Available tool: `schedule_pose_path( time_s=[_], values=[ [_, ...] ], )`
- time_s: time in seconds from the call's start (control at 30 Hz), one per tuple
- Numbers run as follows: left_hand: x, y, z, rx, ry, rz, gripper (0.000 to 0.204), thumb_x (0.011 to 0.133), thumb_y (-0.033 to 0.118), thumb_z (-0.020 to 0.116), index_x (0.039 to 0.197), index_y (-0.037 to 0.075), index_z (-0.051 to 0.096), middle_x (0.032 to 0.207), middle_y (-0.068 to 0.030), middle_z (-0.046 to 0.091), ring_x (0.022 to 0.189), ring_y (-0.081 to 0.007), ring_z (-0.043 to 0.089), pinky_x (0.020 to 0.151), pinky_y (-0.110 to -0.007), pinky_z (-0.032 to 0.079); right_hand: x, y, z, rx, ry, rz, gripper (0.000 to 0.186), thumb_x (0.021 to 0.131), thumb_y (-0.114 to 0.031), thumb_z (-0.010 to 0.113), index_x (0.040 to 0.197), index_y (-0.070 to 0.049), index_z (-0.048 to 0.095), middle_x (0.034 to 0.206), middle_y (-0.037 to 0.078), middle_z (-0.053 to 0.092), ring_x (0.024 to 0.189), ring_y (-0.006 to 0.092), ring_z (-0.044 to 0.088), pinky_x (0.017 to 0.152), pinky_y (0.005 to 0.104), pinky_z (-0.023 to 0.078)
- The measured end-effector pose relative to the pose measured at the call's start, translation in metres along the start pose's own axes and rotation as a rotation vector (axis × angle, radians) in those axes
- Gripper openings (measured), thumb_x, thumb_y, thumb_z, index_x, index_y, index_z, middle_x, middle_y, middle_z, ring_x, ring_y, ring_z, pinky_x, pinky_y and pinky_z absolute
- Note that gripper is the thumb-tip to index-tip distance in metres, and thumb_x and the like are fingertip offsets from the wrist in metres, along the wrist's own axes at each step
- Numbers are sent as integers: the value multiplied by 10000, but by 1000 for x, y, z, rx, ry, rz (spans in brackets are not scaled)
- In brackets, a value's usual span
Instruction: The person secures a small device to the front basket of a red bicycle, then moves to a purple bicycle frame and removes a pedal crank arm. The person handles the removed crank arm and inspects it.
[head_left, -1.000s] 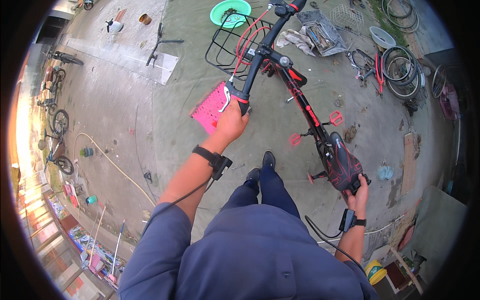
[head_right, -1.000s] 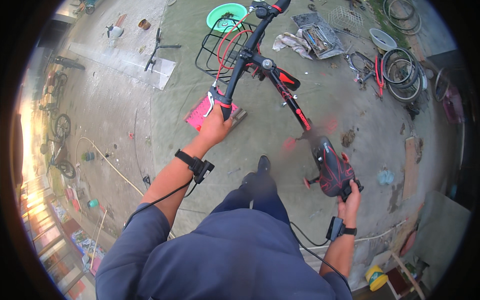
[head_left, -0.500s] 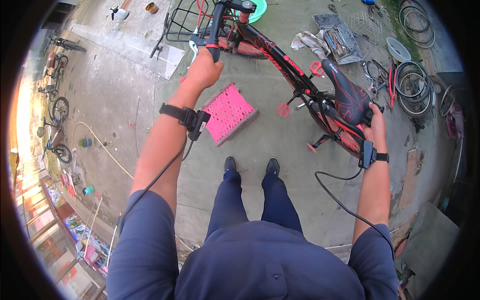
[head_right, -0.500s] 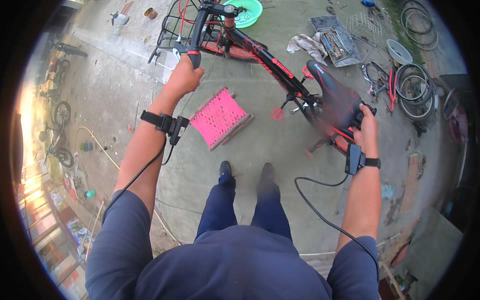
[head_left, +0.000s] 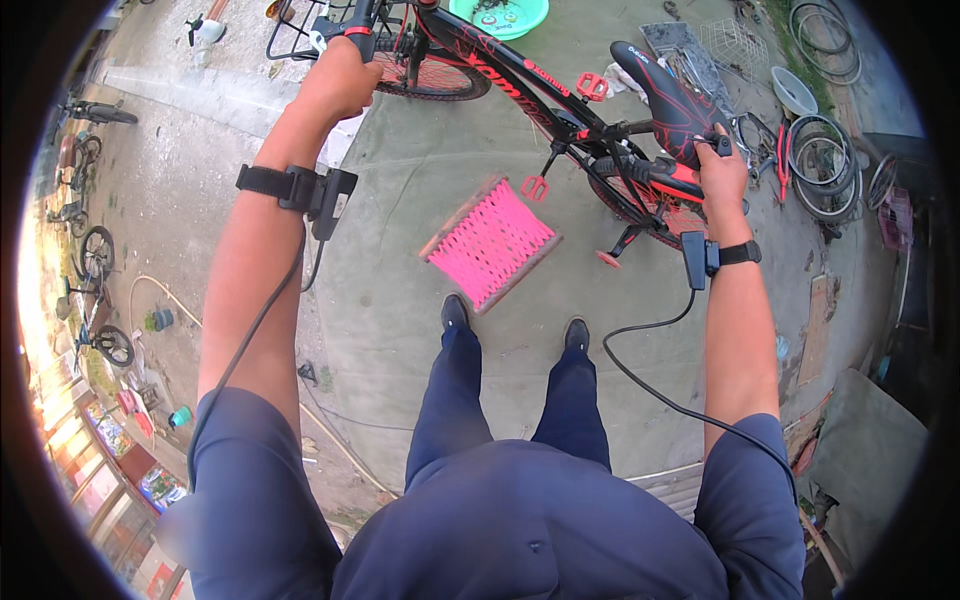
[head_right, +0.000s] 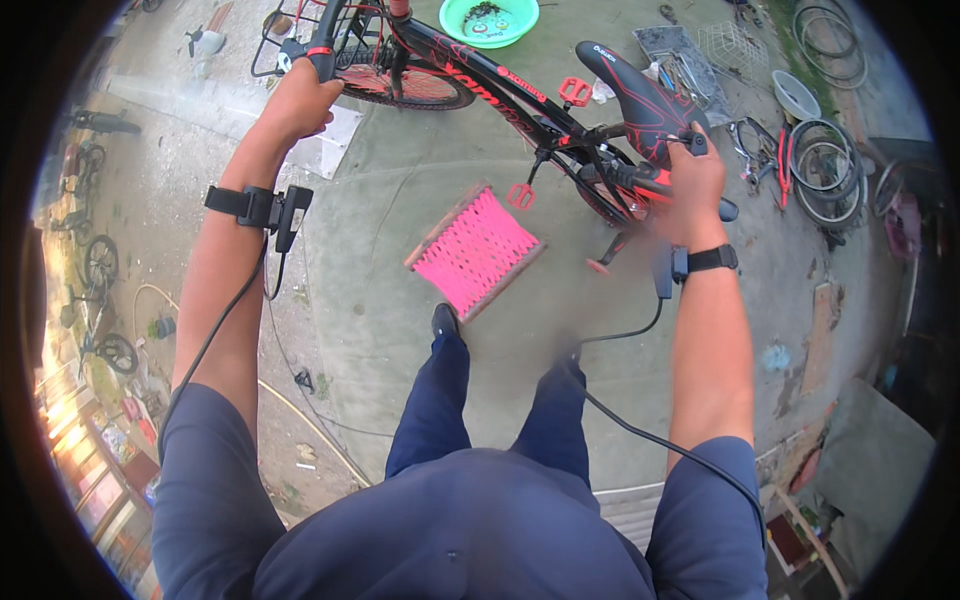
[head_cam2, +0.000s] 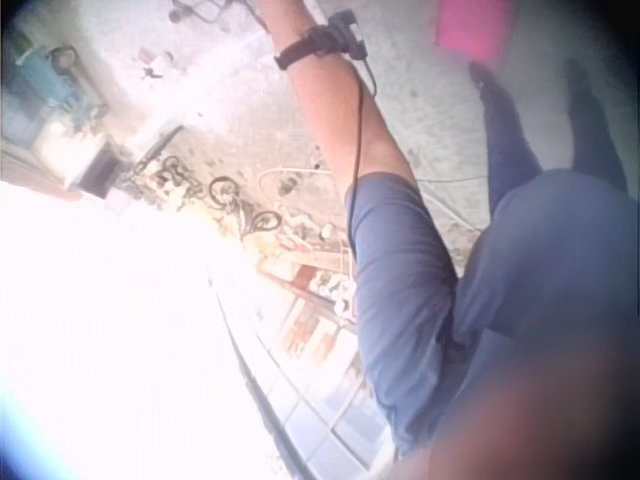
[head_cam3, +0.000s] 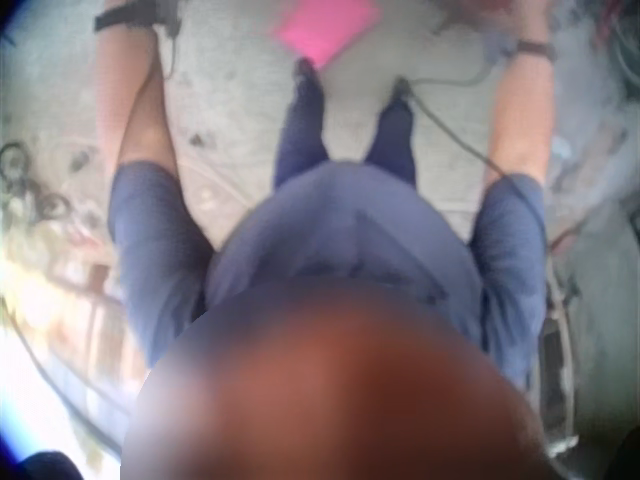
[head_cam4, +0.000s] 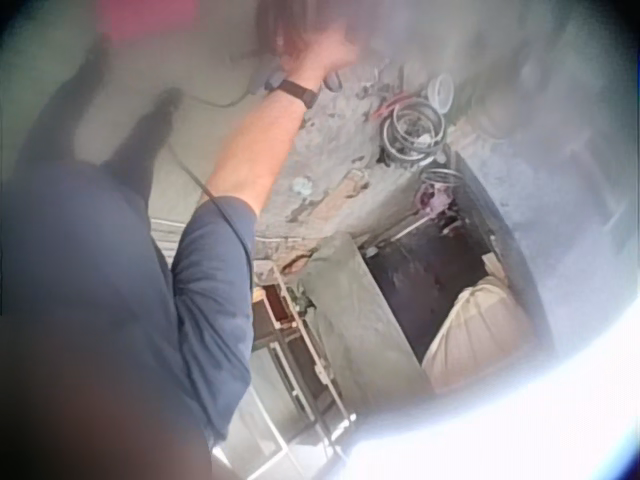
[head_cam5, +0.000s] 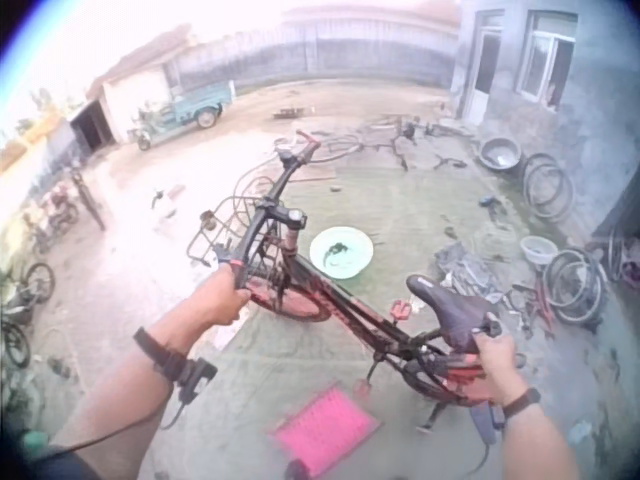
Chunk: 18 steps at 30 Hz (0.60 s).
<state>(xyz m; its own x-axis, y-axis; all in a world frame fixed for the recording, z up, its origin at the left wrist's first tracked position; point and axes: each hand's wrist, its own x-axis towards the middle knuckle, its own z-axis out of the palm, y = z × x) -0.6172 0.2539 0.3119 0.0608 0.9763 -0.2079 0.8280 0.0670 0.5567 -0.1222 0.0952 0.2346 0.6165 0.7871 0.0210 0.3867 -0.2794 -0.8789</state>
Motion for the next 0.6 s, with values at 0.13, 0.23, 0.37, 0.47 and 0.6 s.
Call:
schedule_pose_path(
  time_s=[0.13,0.23,0.37,0.47,0.6],
  values=[
    [39,-40,-33,171,68,43,506,855,317,663,1064,-129,549,920,-290,690,898,-433,685,821,-454,541,8,-39,64,-9,8,33,548,833,-133,724,1362,-82,586,1011,39,673,806,107,623,646,270,504],
    [50,-75,-55,427,245,91,442,874,294,619,1108,-70,528,1025,-309,668,961,-455,662,851,-501,527,2,-60,103,81,-40,142,586,788,-108,765,1331,21,588,1112,104,705,947,129,650,857,266,499],
    [49,-124,-78,499,319,77,413,890,289,591,1138,-26,489,1050,-296,665,957,-468,653,843,-525,518,-7,-80,163,51,-38,-7,563,819,-123,758,1360,-108,602,999,7,670,750,76,599,548,257,510],
    [52,-152,-87,496,338,26,406,899,297,584,1141,-11,476,1048,-292,664,950,-475,648,839,-536,513,-14,-94,199,-3,-31,-9,604,773,-168,785,1331,-26,605,1148,100,714,979,120,661,875,271,499],
    [65,-183,-103,512,347,-43,404,906,298,580,1123,-28,481,1028,-294,668,952,-475,646,836,-542,507,-15,-115,244,-44,-97,-46,595,798,-170,760,1355,-54,586,1090,95,702,915,143,669,768,296,536]
  ],
)
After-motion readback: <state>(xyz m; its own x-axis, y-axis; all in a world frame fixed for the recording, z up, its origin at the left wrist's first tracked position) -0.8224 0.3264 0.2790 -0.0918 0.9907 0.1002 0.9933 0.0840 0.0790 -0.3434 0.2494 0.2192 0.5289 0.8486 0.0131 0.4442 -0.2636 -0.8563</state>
